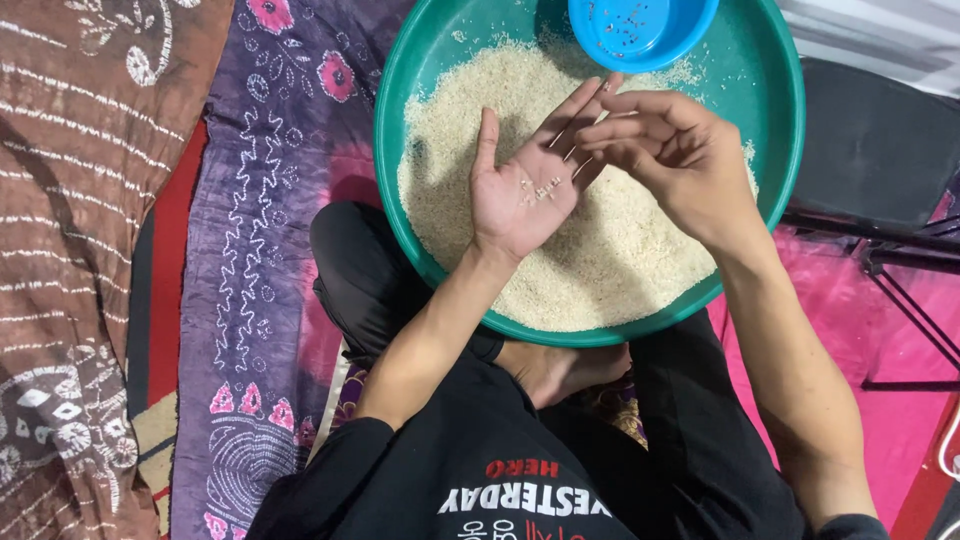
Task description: The person sorts through rice by hand, scooping it into a colander, then sifting it and picking out debris, placing the debris into a small bowl.
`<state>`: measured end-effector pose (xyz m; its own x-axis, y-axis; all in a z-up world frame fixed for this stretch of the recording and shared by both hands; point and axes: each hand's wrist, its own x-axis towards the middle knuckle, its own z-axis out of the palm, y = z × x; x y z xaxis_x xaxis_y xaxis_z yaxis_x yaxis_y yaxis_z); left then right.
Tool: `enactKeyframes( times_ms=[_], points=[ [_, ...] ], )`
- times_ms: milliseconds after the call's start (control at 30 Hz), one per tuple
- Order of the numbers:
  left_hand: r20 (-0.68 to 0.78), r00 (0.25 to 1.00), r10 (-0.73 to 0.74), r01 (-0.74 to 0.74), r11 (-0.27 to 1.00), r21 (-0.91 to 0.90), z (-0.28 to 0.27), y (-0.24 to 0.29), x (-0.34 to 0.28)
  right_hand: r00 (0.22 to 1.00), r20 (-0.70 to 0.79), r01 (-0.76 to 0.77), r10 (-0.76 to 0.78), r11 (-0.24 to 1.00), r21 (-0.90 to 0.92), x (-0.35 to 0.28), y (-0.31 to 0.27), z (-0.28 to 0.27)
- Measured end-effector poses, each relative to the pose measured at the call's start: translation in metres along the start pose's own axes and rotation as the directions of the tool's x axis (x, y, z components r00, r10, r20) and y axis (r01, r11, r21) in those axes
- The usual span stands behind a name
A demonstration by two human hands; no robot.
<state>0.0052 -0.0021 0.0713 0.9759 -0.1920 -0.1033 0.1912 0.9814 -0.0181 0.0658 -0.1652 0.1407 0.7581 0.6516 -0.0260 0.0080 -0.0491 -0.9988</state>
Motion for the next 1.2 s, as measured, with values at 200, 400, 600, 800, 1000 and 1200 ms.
enactKeyframes(
  times_ms=[200,400,600,800,1000,1200],
  points=[
    [0.173,0.984,-0.035,0.064,0.984,-0.167,-0.025,-0.004,-0.001,0.999,0.029,-0.029,0.028,0.999,0.029,0.0,0.017,0.006],
    [-0.105,0.994,-0.005,0.002,1.0,-0.022,0.028,-0.003,-0.003,1.0,-0.004,0.022,-0.022,0.999,0.026,-0.004,0.014,0.003],
    [-0.192,0.981,0.036,-0.057,0.993,-0.103,0.03,0.001,0.003,0.983,-0.117,0.121,-0.138,0.982,-0.148,-0.003,0.04,-0.013],
    [-0.139,0.987,0.084,-0.093,0.994,-0.062,0.017,0.017,0.002,0.969,-0.227,-0.186,0.098,0.893,-0.41,-0.01,0.069,-0.045],
    [0.155,0.967,0.204,-0.253,0.669,0.699,-0.053,0.025,0.011,0.962,-0.181,-0.265,0.205,0.859,-0.439,-0.015,0.096,-0.054],
    [0.231,0.953,0.194,-0.25,0.08,0.965,-0.049,0.013,0.007,0.964,-0.219,-0.225,0.149,0.898,-0.377,-0.014,0.112,-0.057]
  ],
)
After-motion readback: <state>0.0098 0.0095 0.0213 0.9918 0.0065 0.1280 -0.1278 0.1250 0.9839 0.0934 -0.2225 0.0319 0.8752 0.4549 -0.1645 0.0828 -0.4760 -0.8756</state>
